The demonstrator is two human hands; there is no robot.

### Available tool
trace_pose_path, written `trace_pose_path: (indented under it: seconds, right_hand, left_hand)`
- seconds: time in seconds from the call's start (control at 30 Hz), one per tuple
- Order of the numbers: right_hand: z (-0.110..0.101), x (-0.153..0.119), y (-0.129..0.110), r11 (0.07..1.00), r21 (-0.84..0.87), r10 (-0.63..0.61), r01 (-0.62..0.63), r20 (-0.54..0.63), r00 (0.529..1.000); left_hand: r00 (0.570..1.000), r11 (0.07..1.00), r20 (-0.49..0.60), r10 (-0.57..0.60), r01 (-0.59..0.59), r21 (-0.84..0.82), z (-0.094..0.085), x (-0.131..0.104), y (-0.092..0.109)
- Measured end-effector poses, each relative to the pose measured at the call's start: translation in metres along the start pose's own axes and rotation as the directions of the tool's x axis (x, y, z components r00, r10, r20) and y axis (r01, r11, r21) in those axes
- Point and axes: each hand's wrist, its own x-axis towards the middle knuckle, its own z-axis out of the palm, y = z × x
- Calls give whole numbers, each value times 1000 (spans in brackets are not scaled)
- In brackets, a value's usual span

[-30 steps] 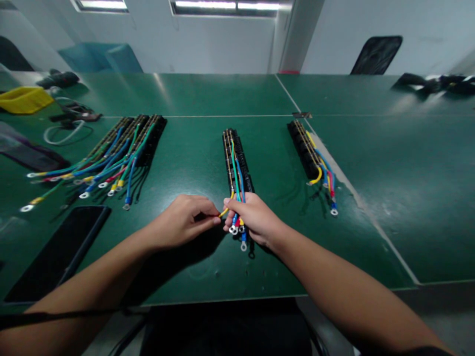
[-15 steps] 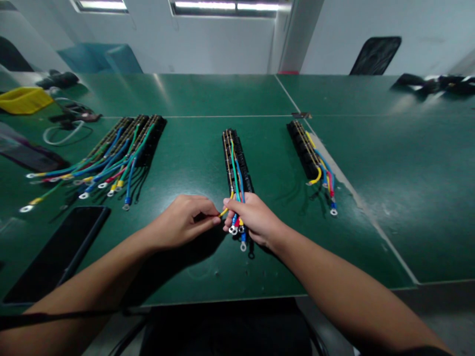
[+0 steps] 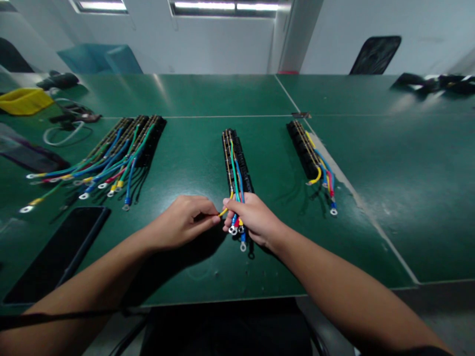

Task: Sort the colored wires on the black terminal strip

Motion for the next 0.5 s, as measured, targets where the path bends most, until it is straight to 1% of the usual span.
trace_pose_path:
  seconds: [0.17, 0.27, 0.4, 0.5]
  right_hand:
    - [-2, 1, 2, 1000, 6, -12, 12, 22, 1000]
    - [-2, 1, 3, 1000, 7, -11, 11, 20, 1000]
    - [-1, 1, 2, 1000, -1, -10, 10, 7, 1000]
    - [-2, 0, 2, 1000, 5, -11, 11, 9, 1000]
  left_hand:
    - [999, 999, -38, -29, 27, -38, 2, 1, -2]
    - [999, 999, -31, -35, 34, -31, 2, 1, -2]
    - [1000, 1000, -9, -3, 3, 7, 2, 1, -1]
    - [1000, 1000, -16, -11, 11, -5, 2, 1, -1]
